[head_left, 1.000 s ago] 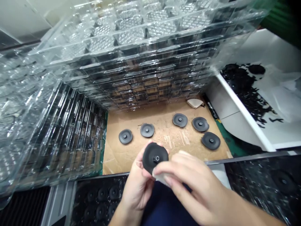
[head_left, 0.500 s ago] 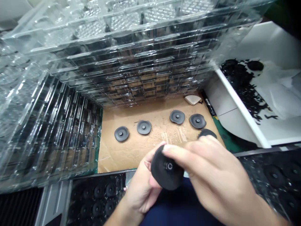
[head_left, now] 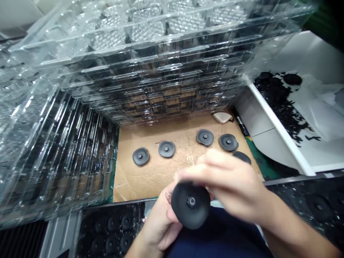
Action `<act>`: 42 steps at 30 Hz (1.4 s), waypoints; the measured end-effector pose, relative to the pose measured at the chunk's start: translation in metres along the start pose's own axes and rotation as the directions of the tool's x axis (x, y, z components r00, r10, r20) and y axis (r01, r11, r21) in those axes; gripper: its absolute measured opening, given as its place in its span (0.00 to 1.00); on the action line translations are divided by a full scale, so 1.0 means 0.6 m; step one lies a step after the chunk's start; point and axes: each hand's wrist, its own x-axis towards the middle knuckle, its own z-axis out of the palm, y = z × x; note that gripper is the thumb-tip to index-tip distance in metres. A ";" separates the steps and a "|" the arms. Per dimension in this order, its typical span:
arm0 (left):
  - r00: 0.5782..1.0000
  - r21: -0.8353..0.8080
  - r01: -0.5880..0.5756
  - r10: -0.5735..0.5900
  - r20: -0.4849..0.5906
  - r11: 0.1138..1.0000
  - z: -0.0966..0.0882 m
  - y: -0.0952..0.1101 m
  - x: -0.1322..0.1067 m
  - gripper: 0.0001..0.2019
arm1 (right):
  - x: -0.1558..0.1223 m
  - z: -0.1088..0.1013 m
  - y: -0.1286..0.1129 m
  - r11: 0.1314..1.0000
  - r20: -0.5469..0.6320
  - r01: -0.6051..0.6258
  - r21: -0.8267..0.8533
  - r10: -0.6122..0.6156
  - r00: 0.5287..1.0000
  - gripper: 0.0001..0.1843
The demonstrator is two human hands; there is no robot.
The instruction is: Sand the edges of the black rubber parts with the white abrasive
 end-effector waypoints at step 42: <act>0.977 -0.001 -0.185 0.184 -0.107 0.983 -0.012 -0.002 0.003 0.34 | -0.126 0.137 0.119 0.857 -0.029 -0.508 0.085 0.512 0.859 0.13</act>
